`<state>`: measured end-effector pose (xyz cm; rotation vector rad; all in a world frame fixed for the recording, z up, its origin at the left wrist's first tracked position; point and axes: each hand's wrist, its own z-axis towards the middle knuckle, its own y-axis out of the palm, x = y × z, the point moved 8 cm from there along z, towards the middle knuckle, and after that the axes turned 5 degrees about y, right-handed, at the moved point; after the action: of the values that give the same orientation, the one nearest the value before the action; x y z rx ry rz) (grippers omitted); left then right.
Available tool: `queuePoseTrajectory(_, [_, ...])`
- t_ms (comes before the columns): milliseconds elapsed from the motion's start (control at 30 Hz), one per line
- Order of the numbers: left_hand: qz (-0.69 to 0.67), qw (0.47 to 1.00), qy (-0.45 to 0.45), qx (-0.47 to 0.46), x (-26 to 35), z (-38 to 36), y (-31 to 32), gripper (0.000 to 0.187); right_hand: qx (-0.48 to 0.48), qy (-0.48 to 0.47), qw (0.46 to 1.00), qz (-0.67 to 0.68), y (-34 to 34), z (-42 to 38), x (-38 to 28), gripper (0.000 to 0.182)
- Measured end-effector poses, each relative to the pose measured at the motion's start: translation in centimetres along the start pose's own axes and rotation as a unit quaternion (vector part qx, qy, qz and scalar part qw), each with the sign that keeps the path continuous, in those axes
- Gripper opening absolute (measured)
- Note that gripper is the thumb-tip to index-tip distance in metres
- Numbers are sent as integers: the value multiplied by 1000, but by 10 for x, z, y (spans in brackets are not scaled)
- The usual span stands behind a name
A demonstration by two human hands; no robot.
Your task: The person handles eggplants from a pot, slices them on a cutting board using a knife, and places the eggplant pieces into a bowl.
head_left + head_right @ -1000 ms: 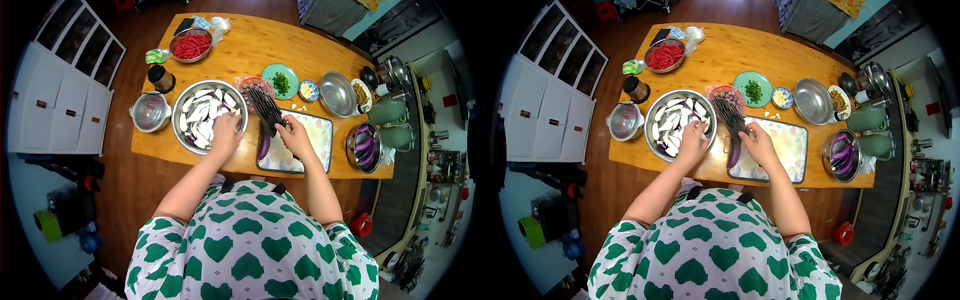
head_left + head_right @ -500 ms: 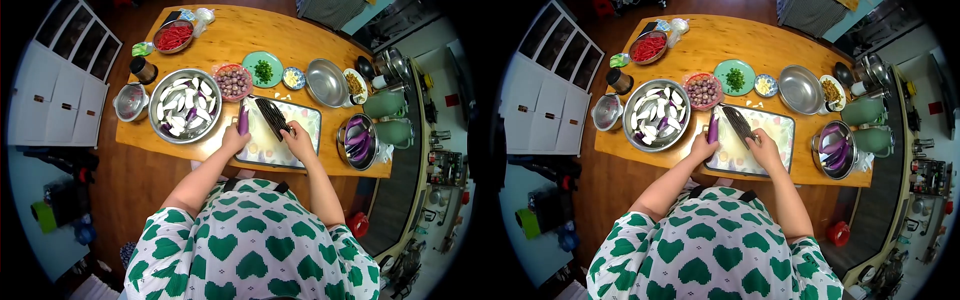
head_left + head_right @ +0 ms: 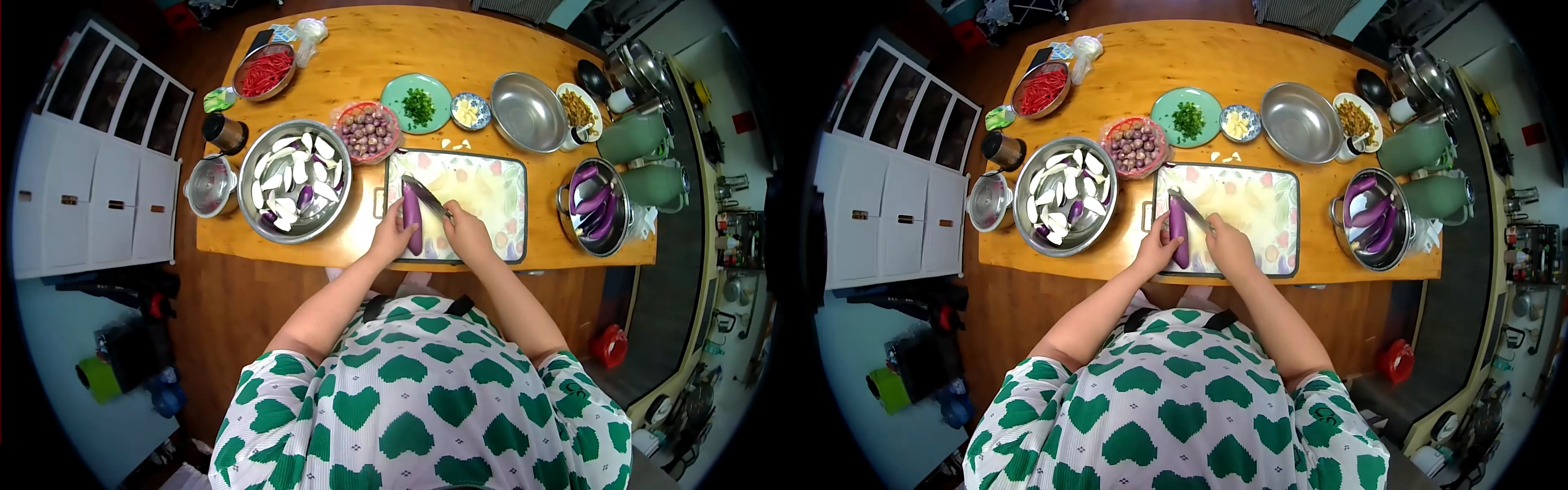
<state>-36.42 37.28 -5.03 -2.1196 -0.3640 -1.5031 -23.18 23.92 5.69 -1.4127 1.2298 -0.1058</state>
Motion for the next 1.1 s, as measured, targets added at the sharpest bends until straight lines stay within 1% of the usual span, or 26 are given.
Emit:
queuePoseTrajectory(33, [-19,1000,-15,5,-3,-1,1,80,2,4,1000,-14,3,-3,-2,22])
queuePoseTrajectory(67, [14,999,-35,-6,-7,-2,1,76,4,7,1000,-28,6,-5,-5,20])
queuePoseTrajectory(100, [74,997,-12,12,2,-5,-2,74,6,9,999,-43,8,-7,-6,19])
queuePoseTrajectory(133, [133,991,11,32,13,-8,-5,71,22,-17,998,-57,13,-8,-7,15])
queuePoseTrajectory(167, [192,979,35,53,24,-11,-9,69,19,-16,998,-58,18,-9,-8,15])
queuePoseTrajectory(200, [190,979,55,56,42,-14,-12,64,17,-15,998,-60,22,-11,-11,15])
queuePoseTrajectory(300, [223,961,165,15,62,-10,-9,64,20,-12,999,-49,35,-12,-12,15])
queuePoseTrajectory(333, [238,958,157,18,62,-10,-8,64,25,-7,999,-34,33,-12,-13,15])
queuePoseTrajectory(467, [249,962,107,-29,57,0,-15,63,65,26,996,46,24,-12,-9,16])
queuePoseTrajectory(567, [253,962,94,-45,51,4,-17,64,27,38,998,38,32,-7,-2,17])
queuePoseTrajectory(667, [255,962,82,-56,47,5,-18,66,7,40,999,23,37,-3,-4,19])
queuePoseTrajectory(733, [252,963,71,-66,45,5,-18,66,1,39,999,8,37,0,-10,17])
queuePoseTrajectory(833, [273,956,86,-60,42,-1,-9,68,-3,31,1000,-1,36,4,-16,16])
queuePoseTrajectory(867, [250,962,94,-60,37,-3,-3,69,-5,27,1000,-3,35,5,-17,15])
queuePoseTrajectory(900, [235,966,102,-47,41,-6,-1,74,-8,21,1000,-12,33,6,-19,15])
queuePoseTrajectory(967, [248,963,100,-28,46,-8,4,83,-14,12,999,-31,30,4,-23,14])
queuePoseTrajectory(1100, [237,970,48,-32,43,-2,9,92,-24,3,998,-60,26,6,-28,15])
